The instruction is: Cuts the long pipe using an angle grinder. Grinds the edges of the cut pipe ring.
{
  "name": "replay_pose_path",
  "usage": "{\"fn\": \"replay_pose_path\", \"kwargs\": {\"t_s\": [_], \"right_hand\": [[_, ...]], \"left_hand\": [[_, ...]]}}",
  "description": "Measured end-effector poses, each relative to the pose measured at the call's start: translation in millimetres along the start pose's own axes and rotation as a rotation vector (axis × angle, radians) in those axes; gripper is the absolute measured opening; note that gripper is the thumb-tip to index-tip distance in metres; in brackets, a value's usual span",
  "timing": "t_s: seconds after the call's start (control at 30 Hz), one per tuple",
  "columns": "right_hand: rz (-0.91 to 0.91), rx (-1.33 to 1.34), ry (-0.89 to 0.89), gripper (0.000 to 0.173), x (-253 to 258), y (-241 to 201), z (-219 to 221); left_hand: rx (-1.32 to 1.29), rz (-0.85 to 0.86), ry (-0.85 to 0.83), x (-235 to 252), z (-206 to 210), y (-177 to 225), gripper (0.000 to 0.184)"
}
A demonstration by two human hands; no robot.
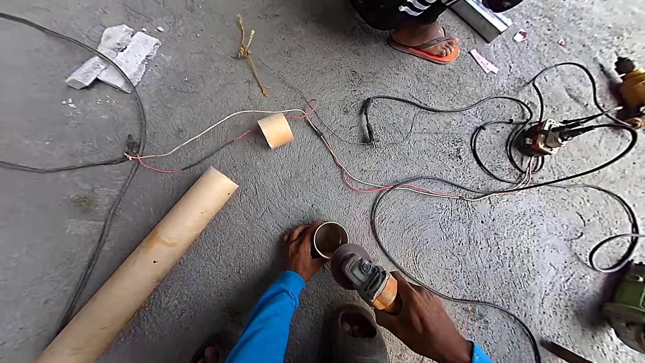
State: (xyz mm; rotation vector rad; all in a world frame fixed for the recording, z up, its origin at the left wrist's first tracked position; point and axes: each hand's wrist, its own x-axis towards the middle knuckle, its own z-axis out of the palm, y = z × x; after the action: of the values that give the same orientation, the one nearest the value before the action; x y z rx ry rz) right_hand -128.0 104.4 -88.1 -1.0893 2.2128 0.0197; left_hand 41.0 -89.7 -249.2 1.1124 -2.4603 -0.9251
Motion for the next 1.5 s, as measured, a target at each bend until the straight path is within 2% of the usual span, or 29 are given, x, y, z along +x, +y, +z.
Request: {"fn": "replay_pose_path", "kwargs": {"t_s": [0.27, 0.43, 0.6, 0.7, 0.83, 0.9, 0.93, 1.0, 1.03, 1.07, 1.13, 1.2, 1.23, 1.4, 1.5], "right_hand": [[0.058, 0.031, 0.029, 0.064, 25, 5, -20], [-0.036, -0.008, 0.004, 0.070, 12, 7, -14], [0.036, 0.033, 0.032, 0.068, 19, 6, -13], [-0.009, 0.014, -0.008, 0.069, 15, 11, -13], [0.000, 0.131, 0.015, 0.068, 2, 21, -8], [0.066, 0.208, 0.088, 0.070, 0, 28, -7], [0.087, 0.227, 0.126, 0.071, 0, 33, -7], [0.105, 0.232, 0.191, 0.072, 3, 39, -10], [0.106, 0.231, 0.204, 0.072, 4, 40, -12], [0.103, 0.231, 0.211, 0.072, 6, 41, -14], [0.094, 0.216, 0.208, 0.071, 9, 37, -18], [0.094, 0.186, 0.184, 0.070, 14, 31, -23], [0.097, 0.169, 0.166, 0.070, 16, 28, -26], [0.054, 0.125, 0.134, 0.067, 39, 19, -37], [0.046, 0.107, 0.081, 0.065, 51, 17, -46]], "left_hand": [[0.017, 0.016, 0.021, -1, 3, -1, 0.093], [0.029, 0.032, 0.035, 2, 1, -1, 0.090], [0.031, 0.010, 0.005, -1, 2, -2, 0.092], [0.039, 0.026, 0.026, 1, 2, -1, 0.090], [-0.028, -0.007, -0.132, 7, -16, 1, 0.085], [-0.044, -0.017, -0.218, 4, -22, -1, 0.100], [-0.049, -0.024, -0.222, 1, -23, 0, 0.117], [-0.090, -0.035, -0.071, -5, -14, 5, 0.149], [-0.108, -0.045, 0.031, -8, -6, 10, 0.154], [-0.110, -0.060, 0.113, -11, 0, 14, 0.151], [-0.087, -0.110, 0.203, -13, 9, 24, 0.133], [-0.072, -0.127, 0.218, -11, 12, 29, 0.110], [-0.094, -0.117, 0.188, -9, 11, 30, 0.104], [-0.218, -0.060, -0.051, 5, -11, 16, 0.106], [-0.219, -0.056, -0.097, 2, -11, 11, 0.106]]}}
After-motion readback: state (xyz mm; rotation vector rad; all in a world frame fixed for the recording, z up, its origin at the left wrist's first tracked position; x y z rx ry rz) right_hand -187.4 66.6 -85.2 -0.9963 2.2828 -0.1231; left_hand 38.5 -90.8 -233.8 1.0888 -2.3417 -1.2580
